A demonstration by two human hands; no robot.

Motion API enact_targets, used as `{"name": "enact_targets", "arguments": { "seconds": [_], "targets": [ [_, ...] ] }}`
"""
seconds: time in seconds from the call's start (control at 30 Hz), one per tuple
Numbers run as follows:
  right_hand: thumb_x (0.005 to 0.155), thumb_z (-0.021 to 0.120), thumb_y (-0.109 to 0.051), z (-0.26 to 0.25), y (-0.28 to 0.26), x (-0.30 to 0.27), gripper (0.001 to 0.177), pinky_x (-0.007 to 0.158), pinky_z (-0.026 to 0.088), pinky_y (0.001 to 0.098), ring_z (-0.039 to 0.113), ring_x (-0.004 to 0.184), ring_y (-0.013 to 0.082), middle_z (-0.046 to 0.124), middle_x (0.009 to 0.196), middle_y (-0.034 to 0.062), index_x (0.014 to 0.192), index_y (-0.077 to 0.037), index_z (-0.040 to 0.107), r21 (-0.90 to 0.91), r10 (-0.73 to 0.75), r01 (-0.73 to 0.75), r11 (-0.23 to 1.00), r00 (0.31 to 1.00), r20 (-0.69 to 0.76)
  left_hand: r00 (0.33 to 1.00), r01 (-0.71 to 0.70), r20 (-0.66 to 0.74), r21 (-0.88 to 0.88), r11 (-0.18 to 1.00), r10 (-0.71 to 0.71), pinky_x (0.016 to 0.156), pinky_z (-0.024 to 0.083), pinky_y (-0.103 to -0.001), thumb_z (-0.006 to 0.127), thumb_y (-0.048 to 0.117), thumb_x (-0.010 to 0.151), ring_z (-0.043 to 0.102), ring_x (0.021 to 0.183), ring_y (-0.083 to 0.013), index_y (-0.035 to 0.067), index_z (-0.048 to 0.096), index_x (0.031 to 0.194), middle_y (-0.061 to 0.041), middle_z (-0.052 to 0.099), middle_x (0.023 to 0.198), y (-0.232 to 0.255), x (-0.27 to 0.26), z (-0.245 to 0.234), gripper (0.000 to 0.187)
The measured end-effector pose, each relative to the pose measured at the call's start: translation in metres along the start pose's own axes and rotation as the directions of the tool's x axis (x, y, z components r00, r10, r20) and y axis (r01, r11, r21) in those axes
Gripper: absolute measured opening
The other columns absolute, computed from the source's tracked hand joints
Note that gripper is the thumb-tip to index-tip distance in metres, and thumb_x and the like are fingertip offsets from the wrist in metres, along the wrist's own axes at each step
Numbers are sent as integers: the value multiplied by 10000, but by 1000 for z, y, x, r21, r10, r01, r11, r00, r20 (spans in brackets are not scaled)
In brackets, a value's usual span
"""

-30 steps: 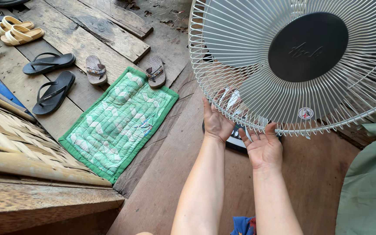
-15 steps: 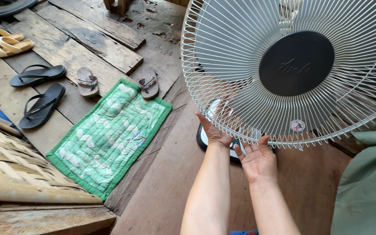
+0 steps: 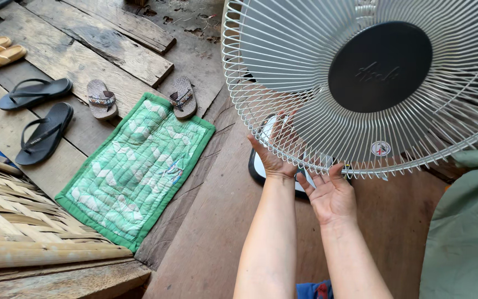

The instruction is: The person wipes the fan blades and base with a blue cloth, then attaches the front wire cage to the fan. They align the cage, press it into place, and secure the bottom clip to complete the assembly.

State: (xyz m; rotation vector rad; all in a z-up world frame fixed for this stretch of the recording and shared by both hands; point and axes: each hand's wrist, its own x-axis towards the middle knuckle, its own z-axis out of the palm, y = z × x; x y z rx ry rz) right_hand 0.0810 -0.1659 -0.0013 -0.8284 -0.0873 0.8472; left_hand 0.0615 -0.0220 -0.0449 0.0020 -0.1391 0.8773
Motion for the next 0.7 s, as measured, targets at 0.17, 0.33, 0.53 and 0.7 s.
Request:
{"name": "enact_targets", "arguments": {
  "seconds": [0.17, 0.33, 0.53, 0.7],
  "targets": [
    [844, 784, -358, -2, 3, -7, 768, 920, 502, 490, 519, 1296, 276, 524, 1450, 51, 1480, -147, 407, 32, -93, 91, 995, 993, 70, 969, -67, -239, -12, 998, 62, 1124, 347, -574, 436, 903, 739, 428, 1386, -394, 154, 435, 1496, -147, 458, 1549, -14, -13, -4, 1065],
    [898, 672, -263, -31, -11, -24, 802, 864, 433, 447, 529, 1335, 256, 494, 1508, 30, 1586, -192, 266, -148, -197, 186, 971, 979, -58, 949, -78, -305, 12, 997, 78, 1173, 370, -525, 489, 606, 994, 443, 1404, -345, 177, 491, 1478, -103, 474, 1549, -52, -41, -16, 647],
    [980, 542, -164, -81, -51, -28, 669, 967, 500, 499, 539, 1324, 282, 520, 1471, 66, 1584, -127, 256, 36, -283, 302, 953, 923, -259, 768, 30, -638, 134, 991, 63, 1109, 417, -563, 497, 473, 1037, 532, 1172, -307, 83, 577, 1311, -75, 572, 1282, -80, -63, -21, 483],
    [1042, 519, -214, -92, -92, -3, 488, 982, 450, 473, 561, 1235, 219, 610, 1373, 50, 1514, -100, 468, 53, -366, 391, 919, 895, -255, 742, 73, -670, 113, 991, 22, 1081, 497, -616, 476, 395, 1054, 572, 1115, -351, 49, 562, 1250, -132, 590, 1232, -92, -65, -20, 407]
  ]
}}
